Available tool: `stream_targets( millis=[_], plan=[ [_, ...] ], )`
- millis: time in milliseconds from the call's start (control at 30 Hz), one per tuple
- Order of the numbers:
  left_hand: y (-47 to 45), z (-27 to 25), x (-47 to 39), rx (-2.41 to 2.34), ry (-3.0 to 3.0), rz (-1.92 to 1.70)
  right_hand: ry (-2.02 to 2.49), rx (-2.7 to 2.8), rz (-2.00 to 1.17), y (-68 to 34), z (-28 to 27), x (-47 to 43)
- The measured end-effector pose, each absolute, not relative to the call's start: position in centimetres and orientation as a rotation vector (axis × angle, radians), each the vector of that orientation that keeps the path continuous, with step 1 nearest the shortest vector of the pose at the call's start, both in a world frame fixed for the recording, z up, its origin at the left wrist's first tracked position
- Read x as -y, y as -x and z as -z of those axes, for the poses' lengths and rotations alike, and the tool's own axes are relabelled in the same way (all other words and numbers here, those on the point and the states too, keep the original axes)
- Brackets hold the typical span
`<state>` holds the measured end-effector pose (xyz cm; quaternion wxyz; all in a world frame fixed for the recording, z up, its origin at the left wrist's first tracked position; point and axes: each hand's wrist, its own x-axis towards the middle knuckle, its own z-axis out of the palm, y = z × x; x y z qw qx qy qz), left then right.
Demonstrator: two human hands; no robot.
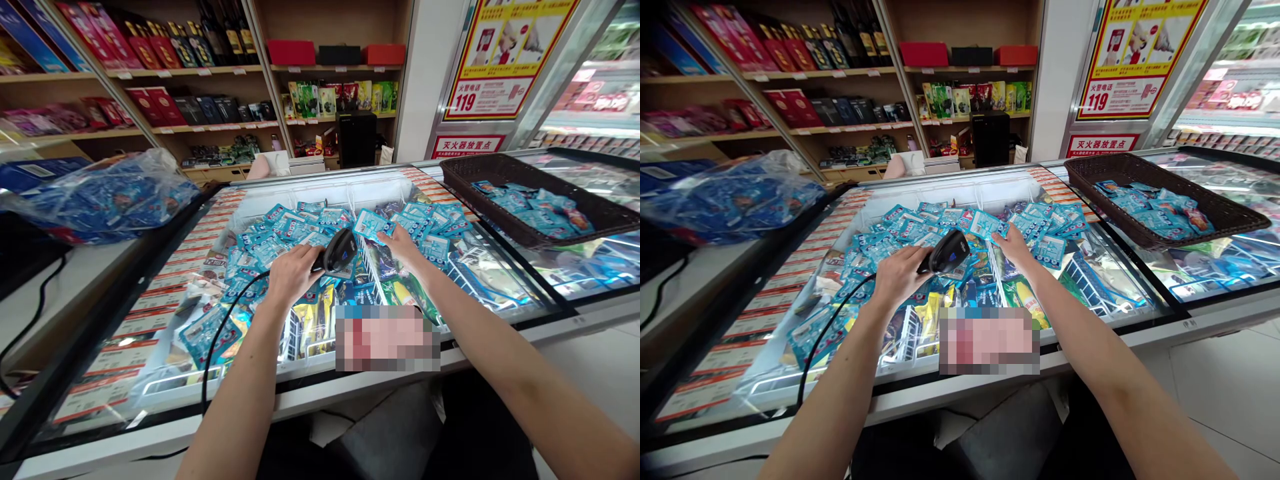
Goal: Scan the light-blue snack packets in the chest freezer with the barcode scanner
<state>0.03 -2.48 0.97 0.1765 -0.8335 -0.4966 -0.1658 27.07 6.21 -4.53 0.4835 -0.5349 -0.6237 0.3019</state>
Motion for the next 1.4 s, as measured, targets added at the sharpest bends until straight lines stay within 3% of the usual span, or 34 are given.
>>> stream_targets(
  millis=[400,833,1033,1400],
  plan=[
    [1.0,-0.9,2.4,1.493,2.227,0.569,1.405,1.556,-0.602,-27.7,3.9,-6.2],
    [1.5,-0.5,2.0,1.507,2.122,0.647,1.706,1.788,0.343,-28.3,2.0,-3.6],
    [1.5,-0.4,1.9,1.502,2.123,0.628,1.46,2.181,0.283,-27.8,2.6,-3.9],
    [1.8,-0.6,2.0,1.579,2.075,0.613,1.598,2.043,0.361,-29.1,3.2,-4.9]
  ],
)
